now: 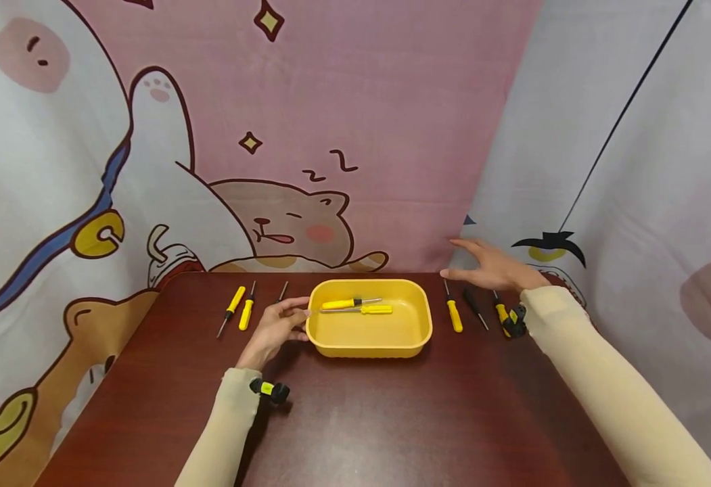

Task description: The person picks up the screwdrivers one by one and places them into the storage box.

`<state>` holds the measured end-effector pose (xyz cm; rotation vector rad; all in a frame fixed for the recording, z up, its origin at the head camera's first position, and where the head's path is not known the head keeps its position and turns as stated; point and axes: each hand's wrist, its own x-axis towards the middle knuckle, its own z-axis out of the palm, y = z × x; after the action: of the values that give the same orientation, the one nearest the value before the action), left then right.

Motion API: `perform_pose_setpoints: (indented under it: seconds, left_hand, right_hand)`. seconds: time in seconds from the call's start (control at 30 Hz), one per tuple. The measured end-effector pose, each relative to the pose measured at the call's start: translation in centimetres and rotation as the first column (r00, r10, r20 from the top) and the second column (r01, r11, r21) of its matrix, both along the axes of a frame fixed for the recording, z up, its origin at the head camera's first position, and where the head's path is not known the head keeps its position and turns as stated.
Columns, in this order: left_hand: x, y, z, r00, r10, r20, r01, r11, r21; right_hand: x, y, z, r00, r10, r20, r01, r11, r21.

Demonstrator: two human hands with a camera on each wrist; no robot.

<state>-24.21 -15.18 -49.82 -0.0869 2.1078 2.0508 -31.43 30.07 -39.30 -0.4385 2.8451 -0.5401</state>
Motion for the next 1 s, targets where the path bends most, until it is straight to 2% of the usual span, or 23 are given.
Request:
perform_pose_setpoints:
  seconds: [0.2, 0.47, 0.63, 0.8, 1.0]
  left_hand:
    - [0.0, 0.0, 0.2, 1.000, -0.003, -0.004, 0.003, 1.000, 0.011]
    - [0.1, 0.0, 0.3, 1.000, -0.005, -0.010, 0.005, 1.000, 0.018]
    - [0.1, 0.0, 0.3, 1.000, -0.005, 0.000, 0.005, 1.000, 0.019]
    - [0.0, 0.0, 0.3, 1.000, -0.004, 0.004, 0.004, 1.000, 0.019]
    - [-0.1, 0.0, 0.2, 1.000, 0.001, 0.018, -0.001, 1.000, 0.016]
  right_hand:
    - [-0.1, 1.4, -0.1, 0.994, -0.061, 0.091, 0.066, 0.996, -0.060]
    - [0.3, 2.7, -0.4, 0.977, -0.135, 0.163, 0.139, 0.990, -0.011]
    - [0.3, 3.4, -0.8, 0.946, -0.200, 0.254, 0.209, 0.978, -0.010]
    - [0.2, 4.2, -1.4, 0.934, -0.223, 0.280, 0.236, 0.972, -0.014]
    - [0.1, 5.1, -2.3, 0.903, -0.249, 0.351, 0.282, 0.958, -0.047]
